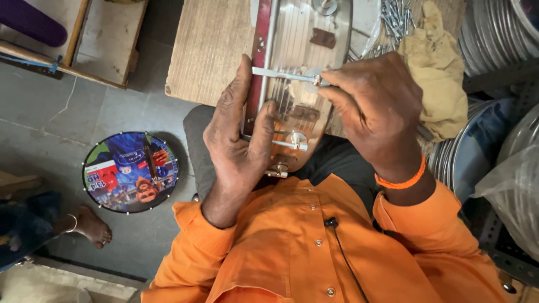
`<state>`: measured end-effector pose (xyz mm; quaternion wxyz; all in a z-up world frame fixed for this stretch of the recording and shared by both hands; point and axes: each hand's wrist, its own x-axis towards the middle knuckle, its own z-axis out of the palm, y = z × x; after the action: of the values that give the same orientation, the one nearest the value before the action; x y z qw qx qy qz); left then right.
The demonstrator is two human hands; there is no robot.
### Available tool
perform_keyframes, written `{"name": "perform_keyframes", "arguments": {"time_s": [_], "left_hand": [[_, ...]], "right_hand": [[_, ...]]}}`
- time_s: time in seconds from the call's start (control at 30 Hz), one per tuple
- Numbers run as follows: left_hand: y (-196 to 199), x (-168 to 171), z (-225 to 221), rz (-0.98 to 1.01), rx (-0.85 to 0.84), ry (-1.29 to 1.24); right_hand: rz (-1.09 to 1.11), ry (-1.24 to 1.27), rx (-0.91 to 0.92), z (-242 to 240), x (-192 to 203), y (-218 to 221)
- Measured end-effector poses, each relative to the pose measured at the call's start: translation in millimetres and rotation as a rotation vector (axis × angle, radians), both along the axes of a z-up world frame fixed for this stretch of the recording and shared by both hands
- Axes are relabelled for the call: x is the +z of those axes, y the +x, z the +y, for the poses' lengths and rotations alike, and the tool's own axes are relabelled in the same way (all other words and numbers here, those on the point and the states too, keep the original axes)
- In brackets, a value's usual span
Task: The person attaches metal tension rods to a drum shell by inserting them through brackets and tightening the nuts with a small wrench. They pick up individual screws and components from the workbench and occasionally use a hammer to tap parts into place.
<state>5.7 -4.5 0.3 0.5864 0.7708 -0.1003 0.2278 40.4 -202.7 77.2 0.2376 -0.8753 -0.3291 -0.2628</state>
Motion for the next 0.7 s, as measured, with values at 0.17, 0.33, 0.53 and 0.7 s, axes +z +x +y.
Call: {"name": "perform_keyframes", "arguments": {"time_s": [0.17,0.33,0.53,0.7], "left_hand": [[-1,1,-1,0.003,-0.007,0.011],[-1,4,-1,0.016,-0.009,0.022],[9,6,5,0.016,0.009,0.009],[4,2,12,0.011,-0.009,-0.073]], "right_hand": [[-0.132,-0.117,-0.001,-4,-7,5],[0.105,-0.086,-0.027,-8,5,1],[0.566,0.519,0.076,-39,-31,13],[0.605,0.193,-0.359,-97,-159,2]]}}
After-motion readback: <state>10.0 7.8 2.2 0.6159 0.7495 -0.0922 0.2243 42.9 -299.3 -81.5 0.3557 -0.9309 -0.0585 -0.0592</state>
